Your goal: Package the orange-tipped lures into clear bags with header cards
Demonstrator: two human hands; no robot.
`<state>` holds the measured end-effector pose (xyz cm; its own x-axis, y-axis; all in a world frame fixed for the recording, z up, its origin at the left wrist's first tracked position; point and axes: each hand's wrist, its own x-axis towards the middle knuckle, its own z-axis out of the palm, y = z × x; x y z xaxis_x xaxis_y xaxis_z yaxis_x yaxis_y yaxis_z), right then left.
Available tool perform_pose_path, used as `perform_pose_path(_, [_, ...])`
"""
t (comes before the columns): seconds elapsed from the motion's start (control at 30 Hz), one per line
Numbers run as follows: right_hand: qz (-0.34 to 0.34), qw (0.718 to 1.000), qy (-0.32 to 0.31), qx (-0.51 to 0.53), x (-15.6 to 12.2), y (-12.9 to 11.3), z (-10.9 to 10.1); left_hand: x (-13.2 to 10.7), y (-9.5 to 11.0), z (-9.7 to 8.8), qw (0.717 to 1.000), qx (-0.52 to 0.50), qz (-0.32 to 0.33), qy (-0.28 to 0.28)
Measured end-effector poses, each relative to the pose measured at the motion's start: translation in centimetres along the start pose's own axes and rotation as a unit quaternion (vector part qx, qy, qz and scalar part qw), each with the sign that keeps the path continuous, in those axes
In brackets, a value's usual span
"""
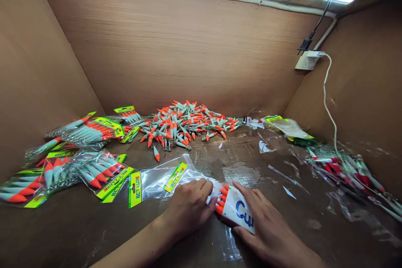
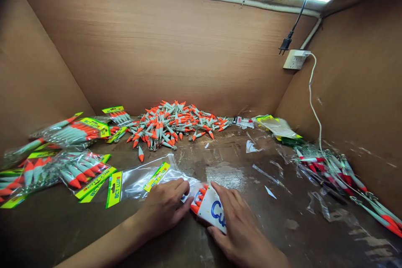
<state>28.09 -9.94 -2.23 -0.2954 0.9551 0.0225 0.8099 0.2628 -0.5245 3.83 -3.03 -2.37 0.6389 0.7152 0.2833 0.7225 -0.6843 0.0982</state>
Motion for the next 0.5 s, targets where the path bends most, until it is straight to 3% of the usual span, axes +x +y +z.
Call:
perform_pose_path(0.1, [-0.006, 1.000, 0.006, -0.018, 0.3, 0.1, 0.8, 0.0, 0.5, 0.4, 0.999, 0.025, -0.013, 0.026])
perform_pose_path(0.33, [-0.024, 0.999, -0.016, -0.040, 1.6, -0.3, 0.8, -0.5, 1.6, 0.6, 0.998, 0.026, 0.063, 0.013])
perform_pose_path(0.5, [-0.019, 0.999, -0.021, -0.029, 1.8, 0.5, 0.5, -0.3, -0.4, 0.4, 0.994, -0.083, 0.067, -0.016])
